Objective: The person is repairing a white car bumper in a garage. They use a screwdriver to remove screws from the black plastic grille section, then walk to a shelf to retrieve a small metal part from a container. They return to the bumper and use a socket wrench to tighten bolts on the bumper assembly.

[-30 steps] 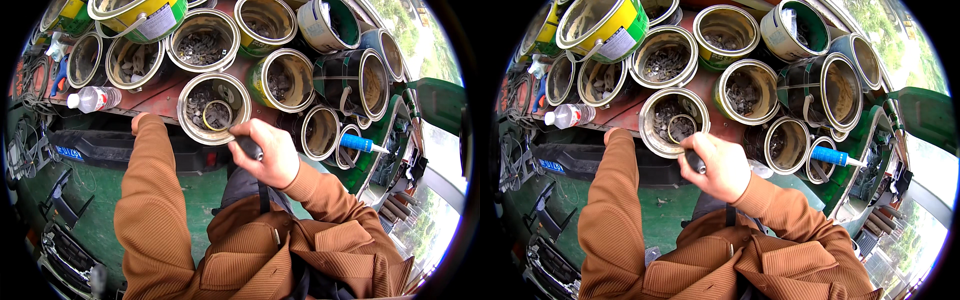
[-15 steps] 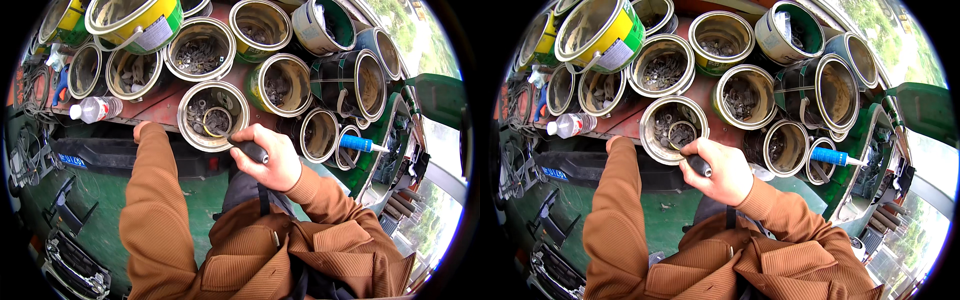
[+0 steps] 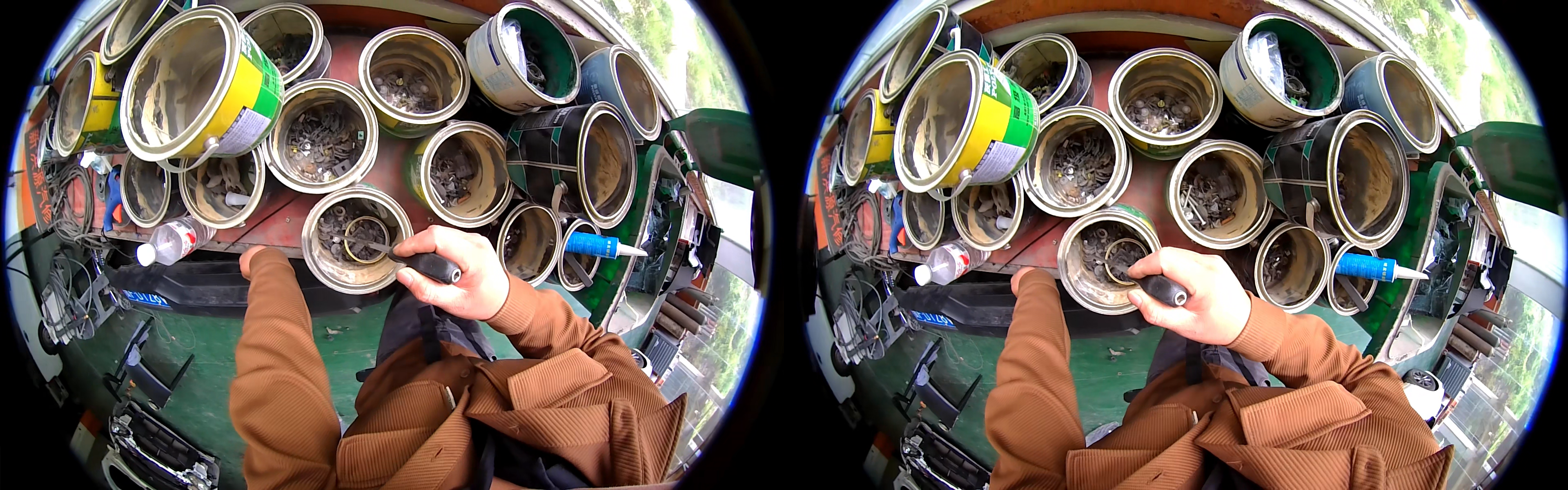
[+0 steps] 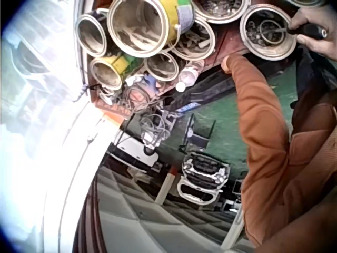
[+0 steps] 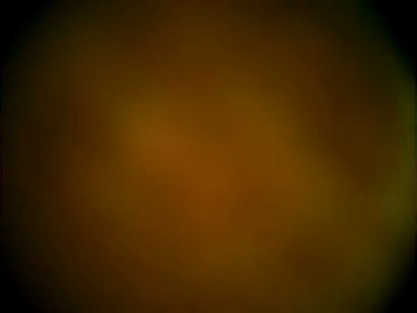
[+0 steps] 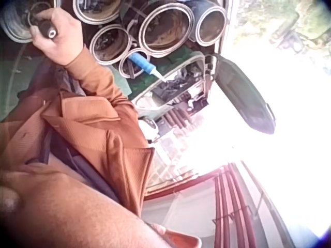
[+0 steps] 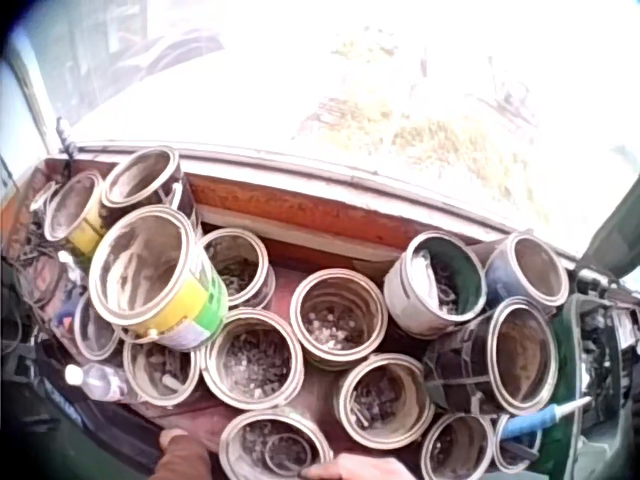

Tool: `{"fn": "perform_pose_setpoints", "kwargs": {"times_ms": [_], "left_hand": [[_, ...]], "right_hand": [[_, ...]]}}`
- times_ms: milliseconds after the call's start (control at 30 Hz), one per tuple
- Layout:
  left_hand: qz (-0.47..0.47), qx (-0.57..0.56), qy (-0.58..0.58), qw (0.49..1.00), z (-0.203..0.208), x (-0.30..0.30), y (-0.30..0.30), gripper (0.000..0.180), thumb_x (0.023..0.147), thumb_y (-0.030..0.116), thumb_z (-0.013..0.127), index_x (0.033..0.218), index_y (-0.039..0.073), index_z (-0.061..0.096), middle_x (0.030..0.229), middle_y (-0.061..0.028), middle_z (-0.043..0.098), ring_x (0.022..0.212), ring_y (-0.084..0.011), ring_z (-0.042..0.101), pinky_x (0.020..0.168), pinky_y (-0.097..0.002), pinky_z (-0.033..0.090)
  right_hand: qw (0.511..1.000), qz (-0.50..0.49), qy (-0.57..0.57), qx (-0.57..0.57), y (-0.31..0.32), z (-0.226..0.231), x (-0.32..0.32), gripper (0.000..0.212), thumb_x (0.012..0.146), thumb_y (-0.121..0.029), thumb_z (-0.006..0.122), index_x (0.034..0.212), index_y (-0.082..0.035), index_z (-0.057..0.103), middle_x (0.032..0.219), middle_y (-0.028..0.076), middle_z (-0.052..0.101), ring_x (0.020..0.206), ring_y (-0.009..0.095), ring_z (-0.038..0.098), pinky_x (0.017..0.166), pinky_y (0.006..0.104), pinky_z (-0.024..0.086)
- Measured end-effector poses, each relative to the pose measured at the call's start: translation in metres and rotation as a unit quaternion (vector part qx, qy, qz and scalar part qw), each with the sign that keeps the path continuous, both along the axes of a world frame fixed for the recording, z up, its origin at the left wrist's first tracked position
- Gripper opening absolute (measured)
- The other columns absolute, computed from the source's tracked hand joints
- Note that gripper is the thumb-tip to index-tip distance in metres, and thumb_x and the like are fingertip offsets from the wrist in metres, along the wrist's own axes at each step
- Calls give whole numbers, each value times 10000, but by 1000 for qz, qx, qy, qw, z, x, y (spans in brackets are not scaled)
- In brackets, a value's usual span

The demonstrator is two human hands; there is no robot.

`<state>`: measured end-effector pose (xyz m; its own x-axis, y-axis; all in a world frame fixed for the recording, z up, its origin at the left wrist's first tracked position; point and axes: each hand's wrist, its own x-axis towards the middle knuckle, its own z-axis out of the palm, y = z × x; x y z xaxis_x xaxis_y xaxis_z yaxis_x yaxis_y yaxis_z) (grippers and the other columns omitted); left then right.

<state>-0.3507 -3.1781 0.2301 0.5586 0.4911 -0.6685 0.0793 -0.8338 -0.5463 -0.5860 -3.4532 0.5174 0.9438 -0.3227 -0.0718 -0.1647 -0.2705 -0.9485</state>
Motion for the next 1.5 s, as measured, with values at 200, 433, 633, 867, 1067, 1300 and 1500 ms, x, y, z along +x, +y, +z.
{"fn": "perform_pose_setpoints", "kwargs": {"times_ms": [200,433,633,867,1067,1300,1500], "left_hand": [[-61,16,34,997,-4,-2,8,243,943,203,662,1170,167,742,1204,14,716,1085,-127,692,837,-308,583],[24,15,-3,1000,26,-3,-13,237,944,215,665,1163,169,745,1206,13,715,1072,-129,699,833,-304,585],[16,15,-9,1000,5,-1,5,233,955,219,648,1159,172,749,1200,14,716,1081,-149,700,834,-316,587],[81,-1,-73,994,-38,0,40,239,954,205,641,1166,170,746,1211,11,715,1095,-150,695,848,-313,584],[67,9,-22,997,-24,0,25,248,966,192,615,1180,160,736,1214,6,715,1078,-137,697,850,-304,580],[5,22,24,999,-12,-3,16,270,987,177,560,1203,137,717,1199,-7,720,1048,-146,701,851,-311,573],[-26,25,65,997,-17,-2,20,291,1005,164,514,1222,117,701,1186,-19,724,1023,-154,705,851,-317,567]], "right_hand": [[1000,21,1,0,-5,-5,4,262,833,-106,790,1058,-16,692,929,116,713,811,242,708,733,314,557],[999,37,12,15,-13,-4,10,259,837,-160,788,1033,-43,666,886,116,694,766,281,697,679,349,562],[999,32,-26,30,-21,4,11,252,845,-165,794,1021,-31,673,892,109,699,770,252,698,679,332,554],[998,17,-28,53,-43,23,5,234,840,-156,804,1004,-46,678,849,87,703,724,224,697,659,315,548],[996,-3,-36,77,-46,22,0,201,838,-130,799,972,-52,672,859,81,697,732,213,686,652,309,531],[995,-26,-34,95,-46,19,-1,195,839,-109,793,982,-36,682,875,87,706,753,206,699,676,303,542],[990,-41,5,132,-47,19,-6,214,855,-123,786,1019,-39,677,927,88,720,784,195,708,708,296,550]]}}
